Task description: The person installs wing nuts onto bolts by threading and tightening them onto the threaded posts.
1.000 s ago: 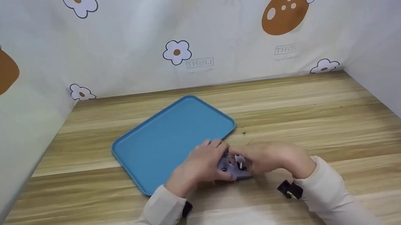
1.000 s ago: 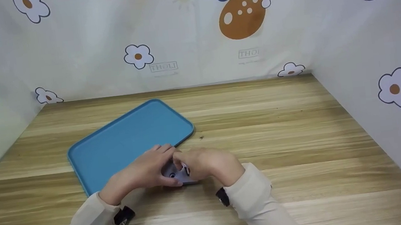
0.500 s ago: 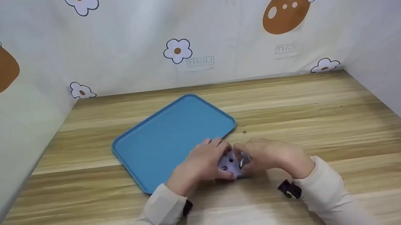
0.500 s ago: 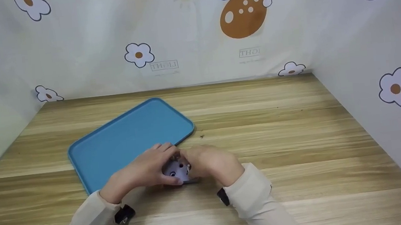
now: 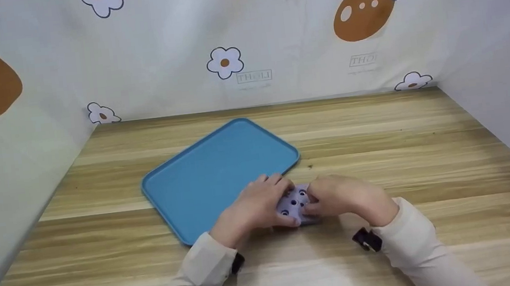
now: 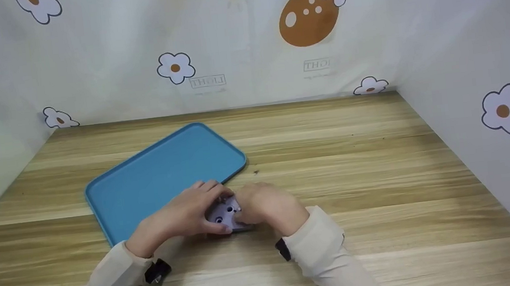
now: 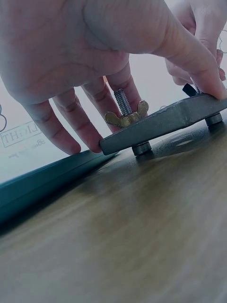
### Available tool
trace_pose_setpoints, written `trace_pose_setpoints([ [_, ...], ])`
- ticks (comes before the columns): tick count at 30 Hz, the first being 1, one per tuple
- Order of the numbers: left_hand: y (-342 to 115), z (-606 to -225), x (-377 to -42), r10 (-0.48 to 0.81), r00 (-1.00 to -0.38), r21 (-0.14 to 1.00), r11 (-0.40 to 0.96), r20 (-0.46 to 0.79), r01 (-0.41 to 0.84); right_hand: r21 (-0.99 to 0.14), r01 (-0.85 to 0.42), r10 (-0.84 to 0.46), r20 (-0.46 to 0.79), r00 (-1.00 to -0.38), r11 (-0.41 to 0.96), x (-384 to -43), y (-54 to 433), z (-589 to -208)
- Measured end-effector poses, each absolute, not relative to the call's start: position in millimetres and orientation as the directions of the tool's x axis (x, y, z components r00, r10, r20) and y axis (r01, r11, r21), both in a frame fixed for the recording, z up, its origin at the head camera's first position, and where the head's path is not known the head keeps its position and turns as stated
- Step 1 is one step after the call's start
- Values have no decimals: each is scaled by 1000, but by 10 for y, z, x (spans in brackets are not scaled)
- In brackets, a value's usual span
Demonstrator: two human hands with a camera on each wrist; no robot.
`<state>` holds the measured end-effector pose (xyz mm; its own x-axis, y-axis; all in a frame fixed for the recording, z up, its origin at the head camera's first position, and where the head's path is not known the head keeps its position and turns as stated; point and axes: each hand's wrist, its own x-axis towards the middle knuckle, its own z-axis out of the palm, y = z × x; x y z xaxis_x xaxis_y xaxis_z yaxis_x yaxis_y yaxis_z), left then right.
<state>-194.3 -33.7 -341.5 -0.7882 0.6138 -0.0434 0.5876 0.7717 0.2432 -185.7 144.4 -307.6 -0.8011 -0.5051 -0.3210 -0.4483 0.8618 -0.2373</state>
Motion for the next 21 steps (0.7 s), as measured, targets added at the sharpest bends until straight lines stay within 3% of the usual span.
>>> trace_pose_setpoints([
  [8,-337,-3406,-1940,612,-790,252,772,-42,584,-378,-531,-640,-278,-716,759,-1865,1540,-2990],
  [12,-339,-3399,-1936,616,-787,241,770,-38,591,-364,-608,-701,-238,-672,706,-1867,1542,-3002],
  [21,-333,-3401,-1931,613,-788,223,776,-50,590,-299,-549,-624,-319,-714,781,-1889,1481,-3061],
])
